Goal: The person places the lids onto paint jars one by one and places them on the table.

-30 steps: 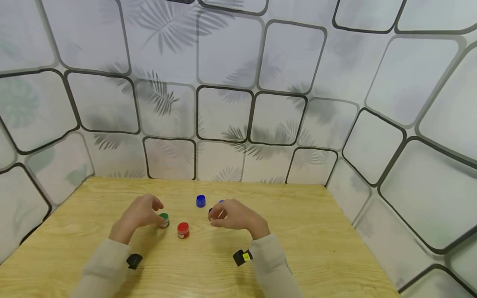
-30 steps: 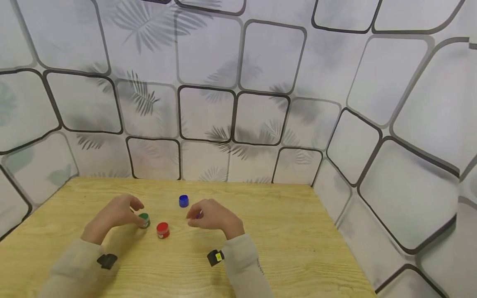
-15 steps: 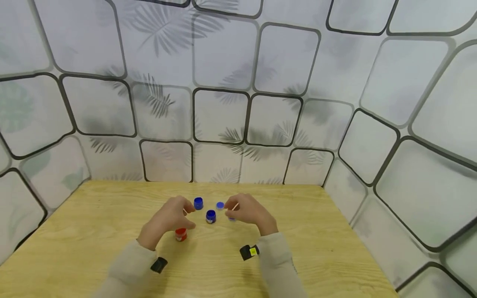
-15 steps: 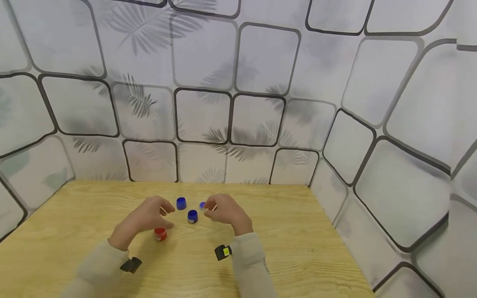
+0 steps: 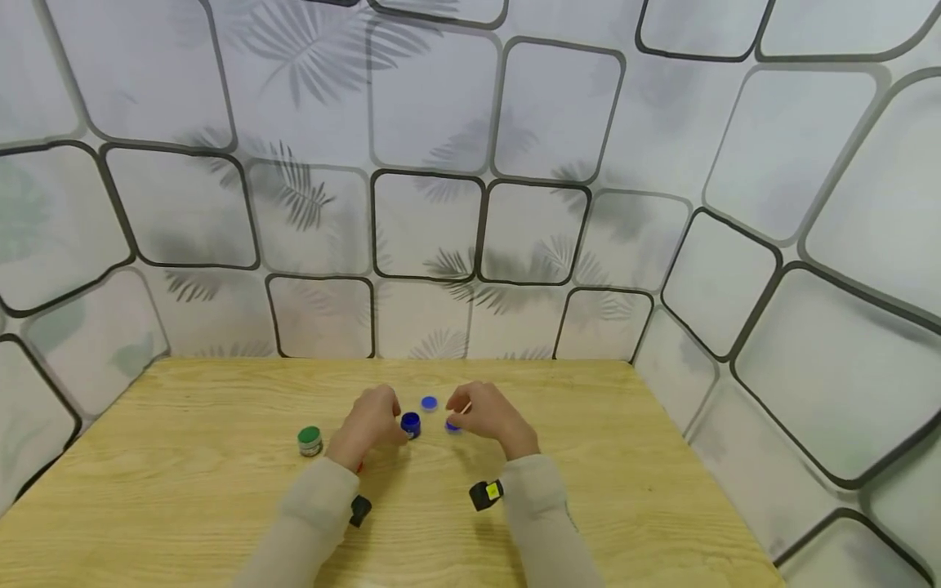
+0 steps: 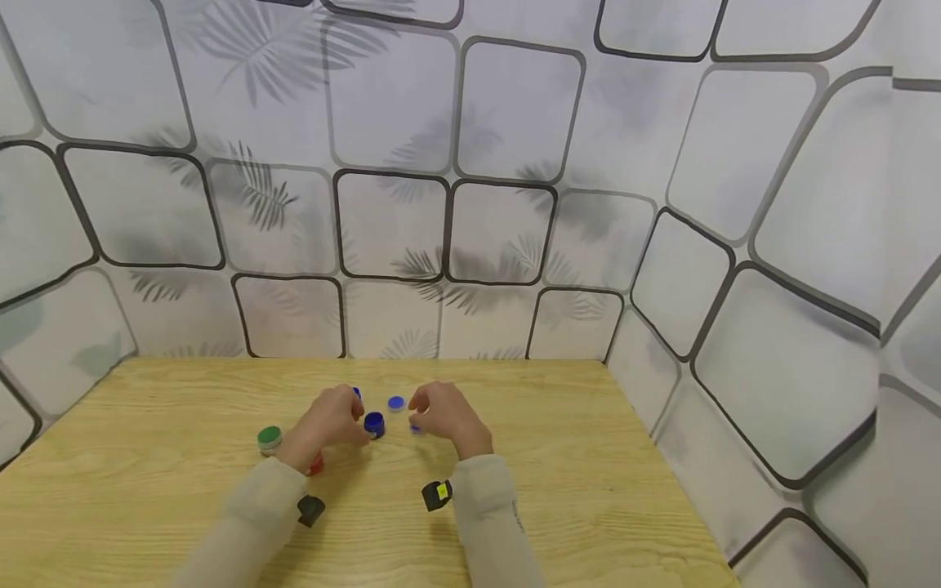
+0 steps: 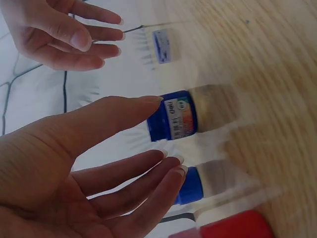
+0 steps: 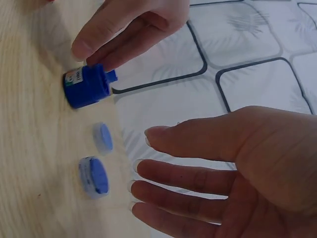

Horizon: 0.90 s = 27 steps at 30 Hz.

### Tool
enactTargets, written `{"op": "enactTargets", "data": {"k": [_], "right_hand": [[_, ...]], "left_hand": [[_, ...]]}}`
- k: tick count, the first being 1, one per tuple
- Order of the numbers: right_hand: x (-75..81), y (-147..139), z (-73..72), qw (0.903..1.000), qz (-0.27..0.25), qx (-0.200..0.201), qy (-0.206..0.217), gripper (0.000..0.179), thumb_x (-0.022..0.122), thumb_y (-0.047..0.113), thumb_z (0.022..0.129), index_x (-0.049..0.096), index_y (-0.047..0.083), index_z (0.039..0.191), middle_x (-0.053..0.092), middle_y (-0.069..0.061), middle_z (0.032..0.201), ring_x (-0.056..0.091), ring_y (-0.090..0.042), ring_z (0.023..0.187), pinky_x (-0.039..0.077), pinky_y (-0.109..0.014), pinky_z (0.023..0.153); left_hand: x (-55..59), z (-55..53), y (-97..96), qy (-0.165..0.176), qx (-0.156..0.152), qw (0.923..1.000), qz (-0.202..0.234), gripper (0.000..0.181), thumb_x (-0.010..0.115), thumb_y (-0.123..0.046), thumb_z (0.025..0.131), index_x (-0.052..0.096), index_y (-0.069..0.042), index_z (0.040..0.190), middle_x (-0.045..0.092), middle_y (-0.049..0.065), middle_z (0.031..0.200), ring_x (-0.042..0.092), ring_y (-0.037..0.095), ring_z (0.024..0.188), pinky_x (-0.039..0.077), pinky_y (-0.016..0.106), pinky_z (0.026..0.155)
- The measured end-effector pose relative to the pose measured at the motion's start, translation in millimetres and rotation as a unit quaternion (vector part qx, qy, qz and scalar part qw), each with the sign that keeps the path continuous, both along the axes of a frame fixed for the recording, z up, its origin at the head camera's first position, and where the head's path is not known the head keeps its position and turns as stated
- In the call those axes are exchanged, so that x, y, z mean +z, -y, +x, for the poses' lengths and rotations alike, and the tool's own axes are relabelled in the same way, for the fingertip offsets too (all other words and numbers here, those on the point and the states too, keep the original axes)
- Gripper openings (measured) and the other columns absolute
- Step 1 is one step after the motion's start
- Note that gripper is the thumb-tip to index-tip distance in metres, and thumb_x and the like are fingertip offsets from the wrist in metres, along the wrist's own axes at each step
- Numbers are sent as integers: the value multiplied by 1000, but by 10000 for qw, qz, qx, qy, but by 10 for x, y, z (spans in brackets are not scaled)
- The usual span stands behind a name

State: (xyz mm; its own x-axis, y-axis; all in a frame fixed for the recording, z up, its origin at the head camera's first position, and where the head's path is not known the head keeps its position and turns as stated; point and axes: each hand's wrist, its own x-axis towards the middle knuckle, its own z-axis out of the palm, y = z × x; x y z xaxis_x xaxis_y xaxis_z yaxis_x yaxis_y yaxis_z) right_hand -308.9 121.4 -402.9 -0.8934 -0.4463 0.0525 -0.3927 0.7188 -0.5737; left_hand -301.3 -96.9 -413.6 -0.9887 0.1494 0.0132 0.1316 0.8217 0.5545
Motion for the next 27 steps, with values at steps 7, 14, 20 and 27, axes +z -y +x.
{"op": "enactTargets", "data": {"k": [7,14,20,27], "right_hand": [[-89,30,-53,9999,149,44,10,24,72,10,96,73,-1,117,73,-19,119,69,-35,109,58,-49,91],[-150,72,-92,9981,547,112,-278,24,71,8,95,74,1,118,74,-16,120,68,-35,114,57,-48,96],[-182,99,-81,9973,665,111,-288,24,72,6,94,74,1,117,73,-17,122,66,-36,120,54,-50,102],[-212,112,-76,9968,753,148,-212,26,74,6,92,74,1,118,73,-15,123,65,-36,123,53,-48,105]], "left_hand": [[-85,-107,-41,247,127,9996,13,39,91,-6,69,70,6,99,72,16,100,68,30,92,59,45,83],[-139,-163,-115,174,69,9998,74,37,91,-4,67,70,5,97,72,14,95,69,28,87,60,42,80],[-197,-133,-143,82,57,9999,122,39,93,-4,68,69,5,97,71,14,95,68,27,87,60,41,79],[-80,28,-188,60,-261,9995,139,32,93,-7,72,72,1,95,72,10,92,68,24,87,60,41,81]]}}
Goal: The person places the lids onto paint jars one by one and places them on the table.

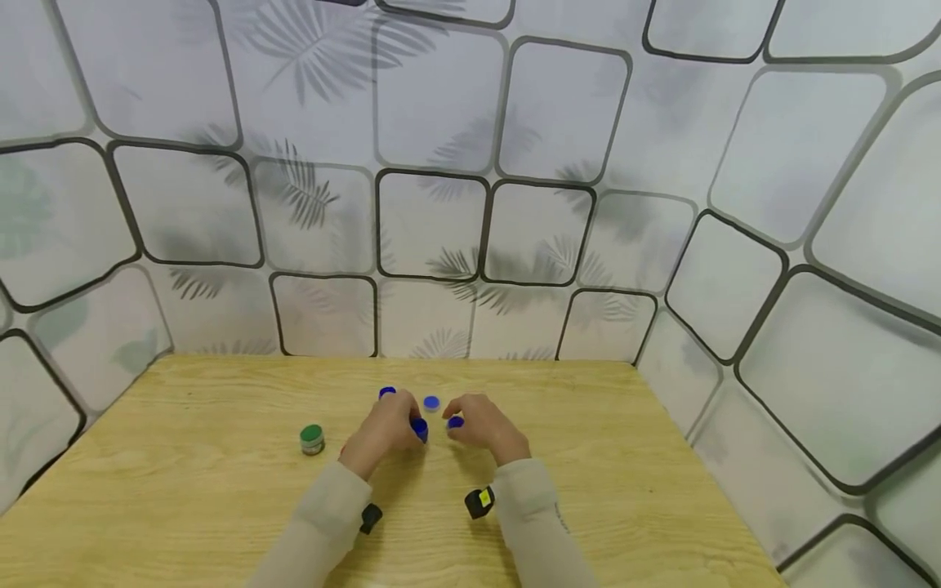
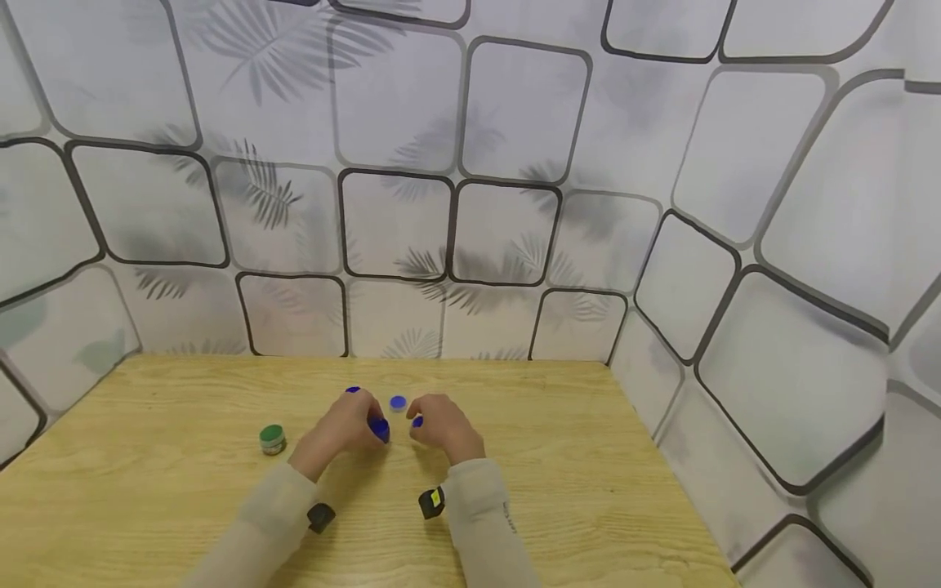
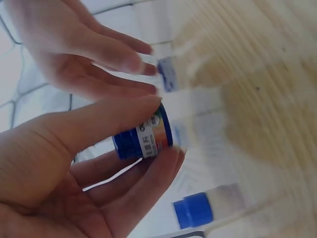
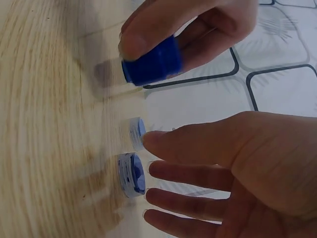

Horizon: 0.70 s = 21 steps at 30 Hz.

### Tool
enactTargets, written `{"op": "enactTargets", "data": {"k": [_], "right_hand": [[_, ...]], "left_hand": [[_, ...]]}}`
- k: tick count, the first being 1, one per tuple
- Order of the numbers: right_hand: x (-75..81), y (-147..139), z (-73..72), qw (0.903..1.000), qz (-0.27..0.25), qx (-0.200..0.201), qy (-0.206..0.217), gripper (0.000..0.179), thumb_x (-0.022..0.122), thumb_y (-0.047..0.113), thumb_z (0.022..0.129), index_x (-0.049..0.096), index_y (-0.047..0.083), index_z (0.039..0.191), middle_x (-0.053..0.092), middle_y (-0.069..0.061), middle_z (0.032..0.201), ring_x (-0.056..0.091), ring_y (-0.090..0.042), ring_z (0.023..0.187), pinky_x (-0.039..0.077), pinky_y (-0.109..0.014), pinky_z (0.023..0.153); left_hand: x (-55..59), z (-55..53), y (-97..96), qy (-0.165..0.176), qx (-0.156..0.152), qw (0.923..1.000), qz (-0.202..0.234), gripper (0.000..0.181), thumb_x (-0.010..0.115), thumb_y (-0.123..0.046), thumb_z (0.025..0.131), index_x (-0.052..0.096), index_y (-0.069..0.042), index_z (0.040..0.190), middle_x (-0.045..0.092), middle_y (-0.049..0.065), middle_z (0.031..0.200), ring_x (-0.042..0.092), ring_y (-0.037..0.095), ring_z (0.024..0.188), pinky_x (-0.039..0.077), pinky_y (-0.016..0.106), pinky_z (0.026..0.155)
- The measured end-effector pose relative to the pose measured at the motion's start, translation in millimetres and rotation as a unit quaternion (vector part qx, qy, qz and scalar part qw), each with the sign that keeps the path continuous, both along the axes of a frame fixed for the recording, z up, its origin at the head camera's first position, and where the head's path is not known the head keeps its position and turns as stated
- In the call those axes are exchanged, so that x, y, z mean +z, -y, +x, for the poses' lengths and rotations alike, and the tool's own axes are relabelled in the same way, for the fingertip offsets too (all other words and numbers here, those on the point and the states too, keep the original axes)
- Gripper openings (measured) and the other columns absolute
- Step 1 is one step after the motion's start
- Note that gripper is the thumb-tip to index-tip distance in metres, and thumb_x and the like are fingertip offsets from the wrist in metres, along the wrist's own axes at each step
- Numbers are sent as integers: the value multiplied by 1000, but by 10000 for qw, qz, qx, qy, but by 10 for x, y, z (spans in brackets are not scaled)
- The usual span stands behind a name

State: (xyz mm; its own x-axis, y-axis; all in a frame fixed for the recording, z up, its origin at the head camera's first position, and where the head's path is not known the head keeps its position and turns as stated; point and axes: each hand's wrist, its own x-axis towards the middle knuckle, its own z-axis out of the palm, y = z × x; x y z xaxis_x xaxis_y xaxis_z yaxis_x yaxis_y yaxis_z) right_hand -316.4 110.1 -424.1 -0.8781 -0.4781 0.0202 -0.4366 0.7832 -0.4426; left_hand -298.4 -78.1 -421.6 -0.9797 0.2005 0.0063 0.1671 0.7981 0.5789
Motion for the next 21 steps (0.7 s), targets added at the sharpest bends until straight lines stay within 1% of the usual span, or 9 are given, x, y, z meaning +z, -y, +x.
{"op": "enactTargets", "data": {"k": [3,5,10,14,17,21], "right_hand": [[-15,13,-9,10000,59,-33,63,26,74,7,92,75,2,117,74,-14,122,66,-35,122,53,-48,105],[-24,24,-17,9999,93,-48,77,25,73,8,92,75,2,117,74,-14,121,66,-35,122,53,-48,105],[-61,40,-23,9999,124,-19,71,23,72,8,93,76,1,114,75,-14,118,67,-35,119,55,-47,102],[-86,49,-15,10000,52,15,80,22,72,5,92,77,1,112,76,-14,116,68,-34,116,56,-47,99],[-90,59,-12,9999,138,-8,17,20,73,3,92,78,3,111,77,-13,115,70,-32,114,57,-45,98],[-91,74,-8,9995,311,-83,5,19,75,2,90,79,5,108,77,-11,111,71,-30,108,59,-43,93]], "left_hand": [[57,86,19,-37,-183,9998,20,27,92,-6,73,74,0,92,73,9,90,69,23,86,61,42,83],[99,147,45,-100,-279,9996,32,25,92,-5,71,74,-1,90,74,8,88,70,22,84,61,42,82],[192,295,116,-147,-337,9992,174,26,92,-2,69,75,-3,87,74,5,86,69,19,82,60,41,81],[241,396,161,-90,-370,9988,295,27,92,0,68,74,-4,87,73,4,86,68,17,80,60,39,79],[256,444,181,-93,-490,9982,344,27,91,1,68,74,-3,88,73,4,86,68,17,80,60,38,78],[267,485,190,-127,-651,9971,367,26,90,2,69,75,-3,90,75,5,89,69,18,83,61,39,80]]}}
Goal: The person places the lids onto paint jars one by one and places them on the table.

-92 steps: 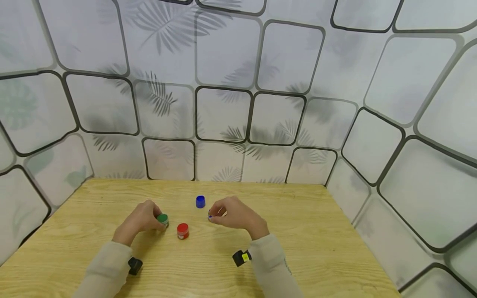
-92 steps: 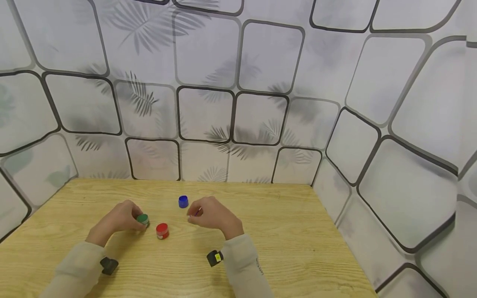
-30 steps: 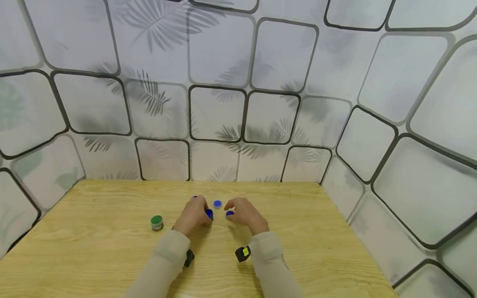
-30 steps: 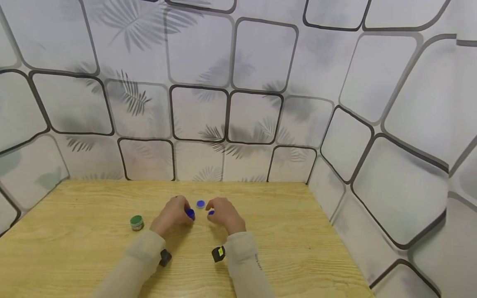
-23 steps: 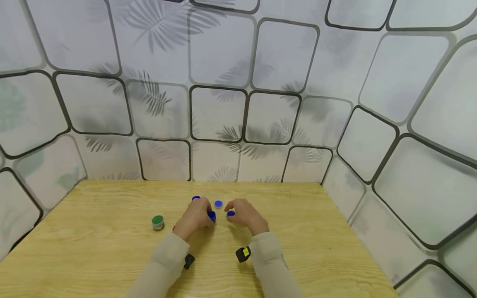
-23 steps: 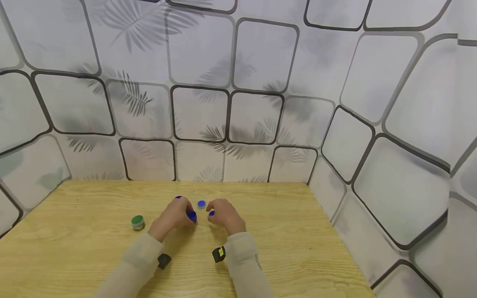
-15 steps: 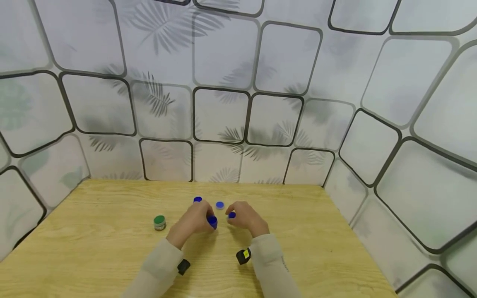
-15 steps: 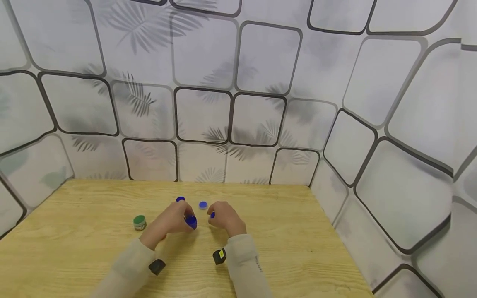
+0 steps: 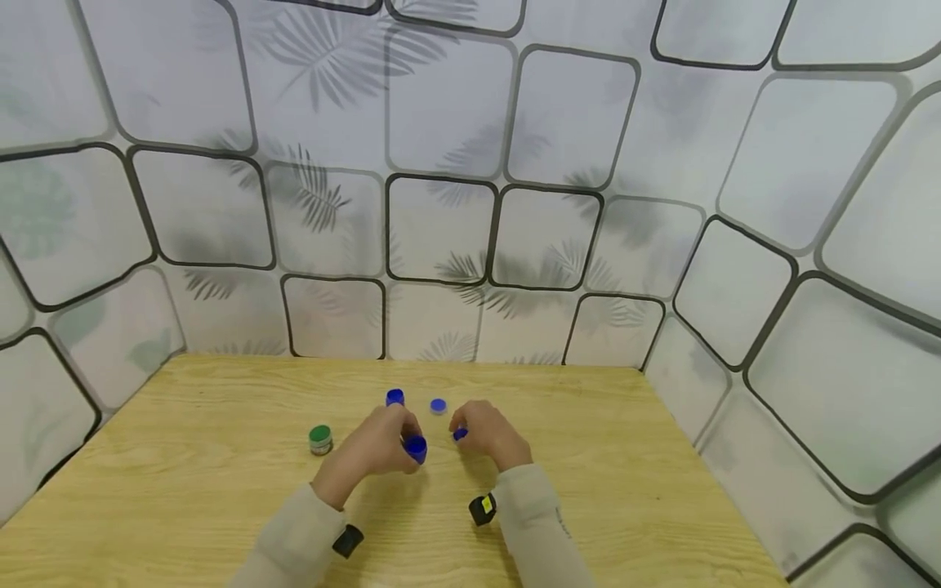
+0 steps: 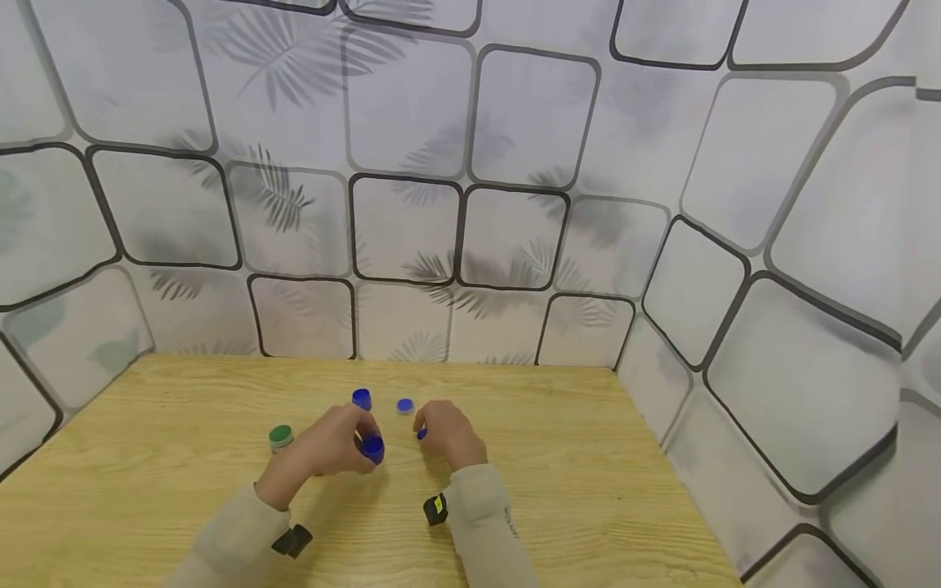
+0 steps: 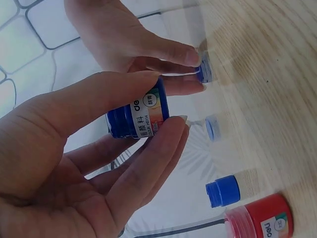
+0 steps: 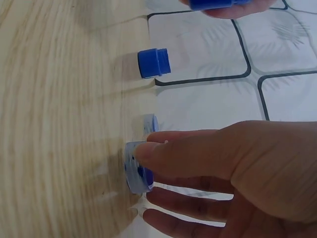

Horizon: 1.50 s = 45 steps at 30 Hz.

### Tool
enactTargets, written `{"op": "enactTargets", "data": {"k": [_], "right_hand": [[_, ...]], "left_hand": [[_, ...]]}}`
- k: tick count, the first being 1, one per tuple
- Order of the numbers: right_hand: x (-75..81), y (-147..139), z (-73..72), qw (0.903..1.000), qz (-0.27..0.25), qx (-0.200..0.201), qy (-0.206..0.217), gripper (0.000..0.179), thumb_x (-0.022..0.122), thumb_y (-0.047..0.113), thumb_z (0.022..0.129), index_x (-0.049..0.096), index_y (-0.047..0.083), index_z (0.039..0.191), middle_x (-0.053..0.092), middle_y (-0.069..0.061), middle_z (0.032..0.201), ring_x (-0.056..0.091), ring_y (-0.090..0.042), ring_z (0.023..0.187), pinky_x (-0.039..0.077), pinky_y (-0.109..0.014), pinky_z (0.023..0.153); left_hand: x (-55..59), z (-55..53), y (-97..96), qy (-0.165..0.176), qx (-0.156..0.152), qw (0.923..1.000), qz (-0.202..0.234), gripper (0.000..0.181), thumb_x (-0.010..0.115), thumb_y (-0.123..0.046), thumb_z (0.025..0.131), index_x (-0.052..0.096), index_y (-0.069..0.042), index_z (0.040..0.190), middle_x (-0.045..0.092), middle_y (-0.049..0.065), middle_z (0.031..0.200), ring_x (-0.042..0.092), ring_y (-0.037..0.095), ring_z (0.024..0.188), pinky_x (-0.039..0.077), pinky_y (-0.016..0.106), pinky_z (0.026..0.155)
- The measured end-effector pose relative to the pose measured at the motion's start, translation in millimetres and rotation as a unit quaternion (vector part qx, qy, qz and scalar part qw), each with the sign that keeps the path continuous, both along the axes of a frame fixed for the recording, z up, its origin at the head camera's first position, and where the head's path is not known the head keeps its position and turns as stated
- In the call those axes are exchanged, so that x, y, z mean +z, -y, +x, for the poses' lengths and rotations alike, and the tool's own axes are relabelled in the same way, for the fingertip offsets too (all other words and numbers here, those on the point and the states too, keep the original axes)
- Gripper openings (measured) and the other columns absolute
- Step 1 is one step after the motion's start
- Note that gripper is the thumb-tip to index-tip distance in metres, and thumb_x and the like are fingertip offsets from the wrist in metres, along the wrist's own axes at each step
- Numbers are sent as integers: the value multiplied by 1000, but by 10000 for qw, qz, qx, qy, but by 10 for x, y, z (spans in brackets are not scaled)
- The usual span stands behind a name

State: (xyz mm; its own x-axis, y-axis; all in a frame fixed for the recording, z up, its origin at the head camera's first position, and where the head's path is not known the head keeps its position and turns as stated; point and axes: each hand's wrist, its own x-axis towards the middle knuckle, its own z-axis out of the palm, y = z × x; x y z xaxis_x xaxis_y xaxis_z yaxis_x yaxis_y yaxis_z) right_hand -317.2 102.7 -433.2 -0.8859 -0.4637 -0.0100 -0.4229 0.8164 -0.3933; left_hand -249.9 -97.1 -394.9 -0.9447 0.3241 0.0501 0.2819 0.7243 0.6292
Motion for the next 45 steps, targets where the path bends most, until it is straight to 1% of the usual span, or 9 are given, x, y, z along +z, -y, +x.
{"op": "enactTargets", "data": {"k": [7,12,16,20,24,29,34,40,45], "right_hand": [[-53,-31,-26,9995,238,13,-187,17,74,-4,84,78,9,96,76,-9,103,70,-27,99,60,-39,85],[10,-76,-39,9999,136,102,-22,13,77,3,87,78,8,99,75,-10,106,70,-28,101,59,-41,87],[157,-101,5,9988,-291,338,183,18,78,4,89,77,5,106,76,-12,108,71,-29,102,59,-44,90],[344,-81,96,9944,-771,716,41,22,77,6,91,76,3,112,77,-11,110,72,-28,101,60,-42,89],[518,-29,214,9873,-1179,1065,-70,24,77,6,91,76,2,115,76,-12,111,73,-26,101,61,-32,84],[648,57,341,9776,-1601,1345,229,25,76,1,91,74,0,115,74,-12,113,72,-26,103,60,-21,80],[658,122,371,9756,-1536,1556,206,23,76,-3,89,76,1,112,73,-12,111,72,-26,102,59,-18,79],[616,155,368,9756,-1409,1683,92,23,76,-2,89,77,2,111,74,-11,110,73,-25,101,57,-15,78],[626,164,376,9745,-1453,1702,138,24,76,-3,88,77,2,112,73,-11,110,73,-26,101,58,-16,79]], "left_hand": [[-11,11,-5,-58,-439,9989,169,25,88,4,70,78,-3,91,76,7,89,71,18,79,62,37,74],[-29,-12,6,-90,-408,9990,183,26,89,4,69,78,-2,91,76,7,89,71,17,79,61,36,73],[-32,-26,15,-51,-293,9995,134,26,90,2,69,79,-2,92,76,7,89,71,16,79,61,36,74],[-12,-33,28,12,-137,9998,131,26,90,1,70,79,-1,93,76,7,90,70,16,79,62,36,75],[9,-43,50,15,-18,9999,169,26,90,0,70,79,0,93,76,9,89,69,16,77,61,36,74],[27,-42,67,6,-34,9997,230,24,89,2,70,79,0,91,77,9,86,68,15,73,60,34,70],[48,-36,65,-70,-146,9992,354,21,88,3,70,78,1,89,76,9,81,64,14,67,56,30,64],[45,-25,58,-59,-79,9992,383,19,88,3,70,78,-1,86,75,7,78,61,13,64,52,27,60],[57,-24,60,-96,-11,9994,336,19,89,2,70,77,0,85,74,6,76,60,13,63,52,27,60]]}}
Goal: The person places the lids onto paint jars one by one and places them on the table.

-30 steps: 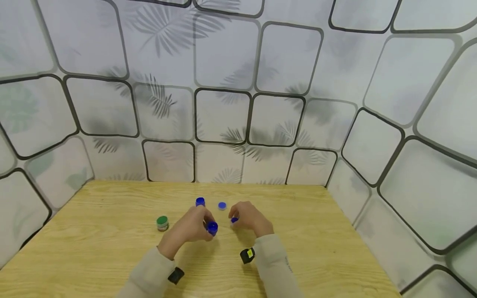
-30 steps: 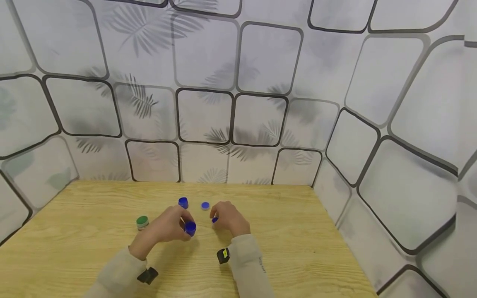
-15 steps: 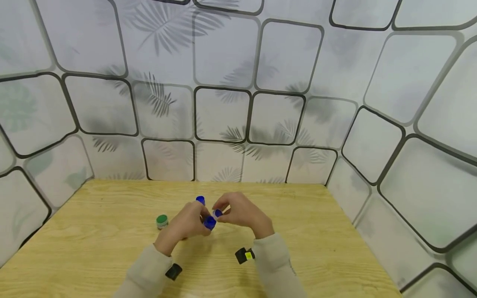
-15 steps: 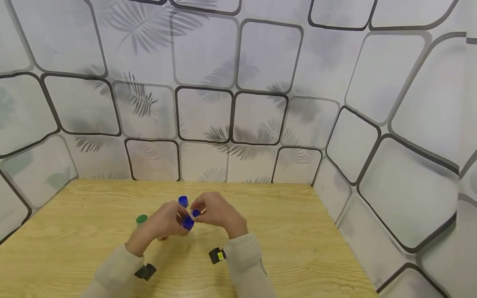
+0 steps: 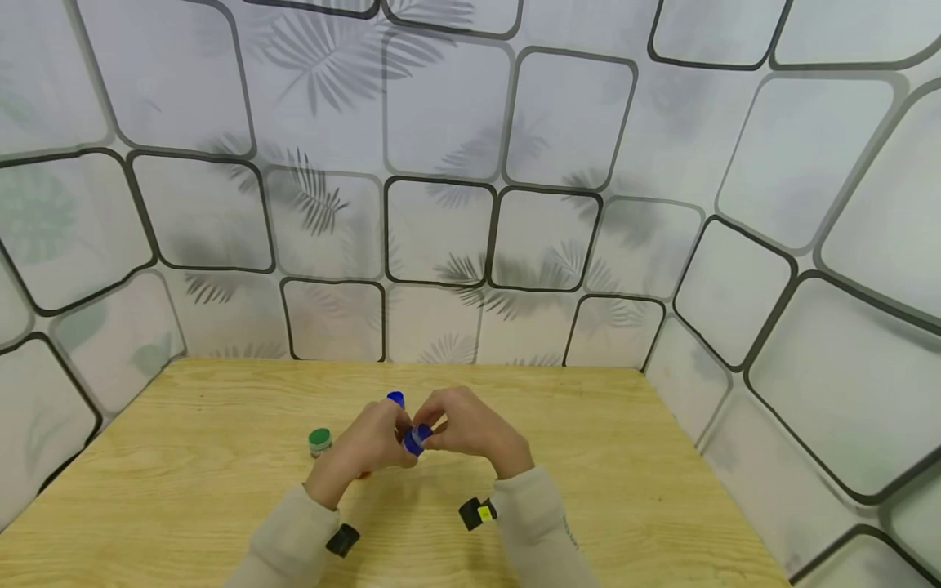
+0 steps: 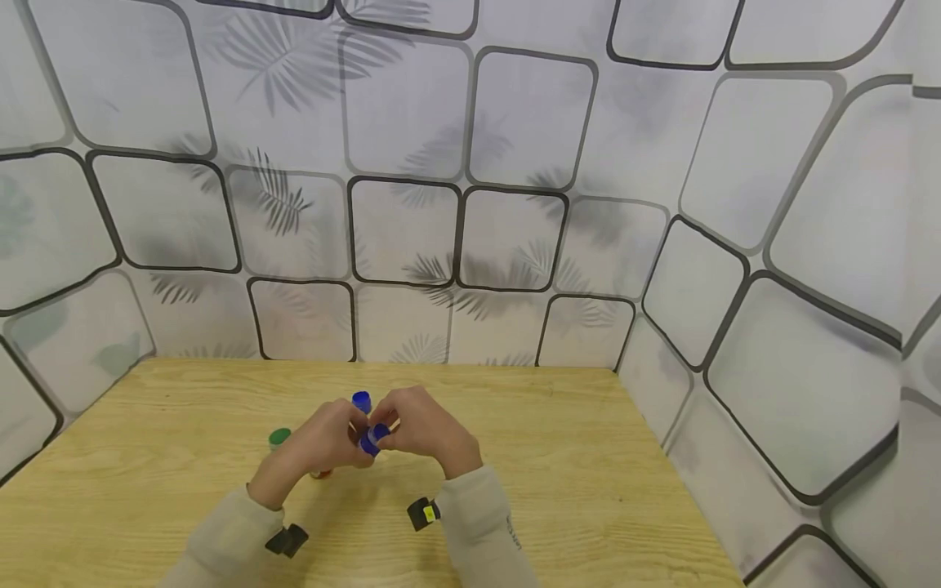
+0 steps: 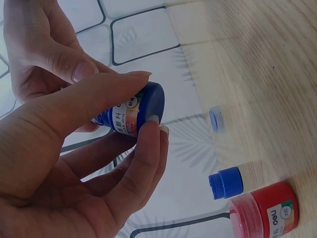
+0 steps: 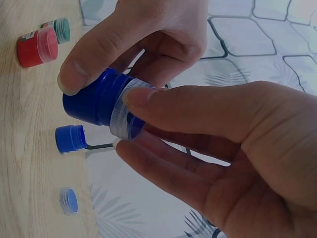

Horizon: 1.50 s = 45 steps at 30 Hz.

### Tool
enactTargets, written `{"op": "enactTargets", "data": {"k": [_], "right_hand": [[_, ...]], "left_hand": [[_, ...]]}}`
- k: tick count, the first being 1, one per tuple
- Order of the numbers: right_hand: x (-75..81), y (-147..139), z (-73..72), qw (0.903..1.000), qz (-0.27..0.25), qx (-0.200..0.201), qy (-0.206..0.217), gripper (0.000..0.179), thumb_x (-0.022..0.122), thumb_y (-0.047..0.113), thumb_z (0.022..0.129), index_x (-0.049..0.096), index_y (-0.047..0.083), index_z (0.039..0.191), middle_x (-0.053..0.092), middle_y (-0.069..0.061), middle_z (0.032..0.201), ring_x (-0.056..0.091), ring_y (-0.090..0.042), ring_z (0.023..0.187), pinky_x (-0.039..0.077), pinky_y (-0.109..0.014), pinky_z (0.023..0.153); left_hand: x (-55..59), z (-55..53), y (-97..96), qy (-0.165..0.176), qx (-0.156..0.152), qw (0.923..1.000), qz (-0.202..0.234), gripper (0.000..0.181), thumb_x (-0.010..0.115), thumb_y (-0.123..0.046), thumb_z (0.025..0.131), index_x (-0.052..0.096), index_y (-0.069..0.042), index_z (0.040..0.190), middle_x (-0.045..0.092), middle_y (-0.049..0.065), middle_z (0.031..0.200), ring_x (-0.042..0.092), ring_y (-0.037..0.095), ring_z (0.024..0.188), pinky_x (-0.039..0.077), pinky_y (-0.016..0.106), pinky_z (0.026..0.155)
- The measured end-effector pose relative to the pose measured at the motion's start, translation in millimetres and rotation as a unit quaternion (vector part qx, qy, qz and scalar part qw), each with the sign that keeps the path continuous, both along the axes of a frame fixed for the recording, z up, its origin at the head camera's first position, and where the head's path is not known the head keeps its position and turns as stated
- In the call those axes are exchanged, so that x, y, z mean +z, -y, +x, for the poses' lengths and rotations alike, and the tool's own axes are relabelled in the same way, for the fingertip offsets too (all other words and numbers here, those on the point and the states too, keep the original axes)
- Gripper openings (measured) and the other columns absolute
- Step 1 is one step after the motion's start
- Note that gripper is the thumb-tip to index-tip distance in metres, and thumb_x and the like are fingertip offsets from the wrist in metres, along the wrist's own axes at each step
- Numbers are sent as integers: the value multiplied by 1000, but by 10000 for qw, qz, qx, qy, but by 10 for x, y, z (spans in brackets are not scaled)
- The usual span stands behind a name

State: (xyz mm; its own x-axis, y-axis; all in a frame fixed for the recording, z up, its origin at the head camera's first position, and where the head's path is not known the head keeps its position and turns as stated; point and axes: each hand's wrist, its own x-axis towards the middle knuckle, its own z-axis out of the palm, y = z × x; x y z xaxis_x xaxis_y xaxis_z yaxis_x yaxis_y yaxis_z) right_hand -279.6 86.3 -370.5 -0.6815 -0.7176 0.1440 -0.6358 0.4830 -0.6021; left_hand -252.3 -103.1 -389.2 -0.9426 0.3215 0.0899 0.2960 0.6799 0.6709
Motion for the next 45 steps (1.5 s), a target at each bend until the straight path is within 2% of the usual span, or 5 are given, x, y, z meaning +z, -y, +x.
{"op": "enactTargets", "data": {"k": [12,30,36,42,45], "right_hand": [[-18,13,3,9999,21,102,-50,23,77,-3,89,78,2,111,74,-11,109,74,-23,98,57,-15,79],[2,-5,-6,9992,346,-161,-149,19,77,10,92,78,7,111,79,-7,105,74,-16,93,57,-19,78],[6,-17,-15,9993,304,-192,-120,15,76,12,93,79,8,107,79,-6,100,72,-14,88,56,-21,78],[-10,-25,-18,9994,222,-256,46,11,75,16,95,79,9,102,78,-4,91,68,-8,76,55,-21,70],[-16,-24,-20,9994,215,-254,74,12,74,17,95,79,8,102,78,-5,90,69,-10,74,55,-21,68]], "left_hand": [[-5,0,13,13,-43,10000,47,17,89,0,70,76,-2,81,68,3,68,55,12,58,47,25,55],[12,-12,1,75,-14,9999,141,14,90,-3,72,77,-3,79,69,2,68,54,12,57,47,24,55],[21,-16,-9,125,32,9998,126,15,91,-3,71,79,-3,82,72,2,71,57,13,60,51,26,58],[27,-12,-13,129,-1,9998,131,15,90,-3,72,80,-3,83,74,3,71,58,12,59,51,26,58],[25,-8,-11,128,-31,9998,139,15,90,-2,72,80,-3,84,74,3,71,58,12,59,51,26,57]]}}
